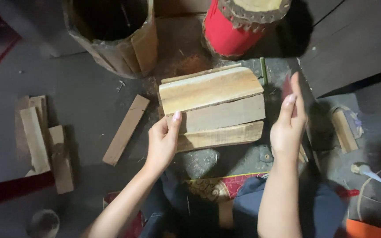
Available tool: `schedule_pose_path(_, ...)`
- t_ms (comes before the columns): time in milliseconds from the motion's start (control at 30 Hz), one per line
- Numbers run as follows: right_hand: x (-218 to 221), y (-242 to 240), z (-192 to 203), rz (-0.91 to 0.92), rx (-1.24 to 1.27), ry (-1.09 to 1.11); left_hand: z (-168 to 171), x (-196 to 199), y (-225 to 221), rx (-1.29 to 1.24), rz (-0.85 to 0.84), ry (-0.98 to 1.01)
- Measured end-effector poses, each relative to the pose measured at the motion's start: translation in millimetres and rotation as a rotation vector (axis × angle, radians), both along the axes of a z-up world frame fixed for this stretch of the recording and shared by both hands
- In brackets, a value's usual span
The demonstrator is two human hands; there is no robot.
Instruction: The person sands the exterior of a wooden drum shell and then uses a long blade to shave thin strips of wood.
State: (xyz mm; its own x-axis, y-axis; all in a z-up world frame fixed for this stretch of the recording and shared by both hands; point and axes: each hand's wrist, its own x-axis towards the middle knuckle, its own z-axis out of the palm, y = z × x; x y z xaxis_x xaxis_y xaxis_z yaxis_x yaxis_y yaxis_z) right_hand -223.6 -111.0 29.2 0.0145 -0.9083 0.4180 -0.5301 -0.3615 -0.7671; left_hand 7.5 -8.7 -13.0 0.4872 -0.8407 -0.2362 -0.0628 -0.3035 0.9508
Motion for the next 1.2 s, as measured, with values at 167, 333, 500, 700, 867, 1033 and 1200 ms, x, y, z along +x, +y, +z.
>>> schedule_pose_path(167, -11.1, 21.0, -5.0, 0.063, 0.397, -0.424, 13.9, 10.1, 3.2, 0.135, -0.082, -0.074)
schedule_pose_path(333, 0.0, 31.7, -10.5, 0.086, 0.518, -0.470, 8.9, 18.2, -0.6, 0.112, -0.031, -0.089)
schedule_pose_path(500, -14.4, 33.9, -20.7, 0.087, 0.571, -0.328, 14.1, 11.0, -3.6, 0.081, -0.011, -0.090)
schedule_pose_path(700, -39.1, 42.5, -47.3, 0.130, 0.731, -0.220, 27.6, 6.3, 5.4, 0.142, -0.036, -0.060)
schedule_pose_path(867, -58.5, 32.1, -70.5, 0.288, 0.674, -0.244, 41.4, -3.7, 18.9, 0.125, -0.069, 0.054)
schedule_pose_path(1033, -72.1, 29.8, -90.1, 0.334, 0.637, -0.281, 48.8, -5.3, 20.9, 0.092, -0.101, 0.072)
schedule_pose_path(1200, -62.8, 30.6, -95.0, 0.315, 0.617, -0.318, 47.7, -7.9, 20.1, 0.075, -0.114, 0.076)
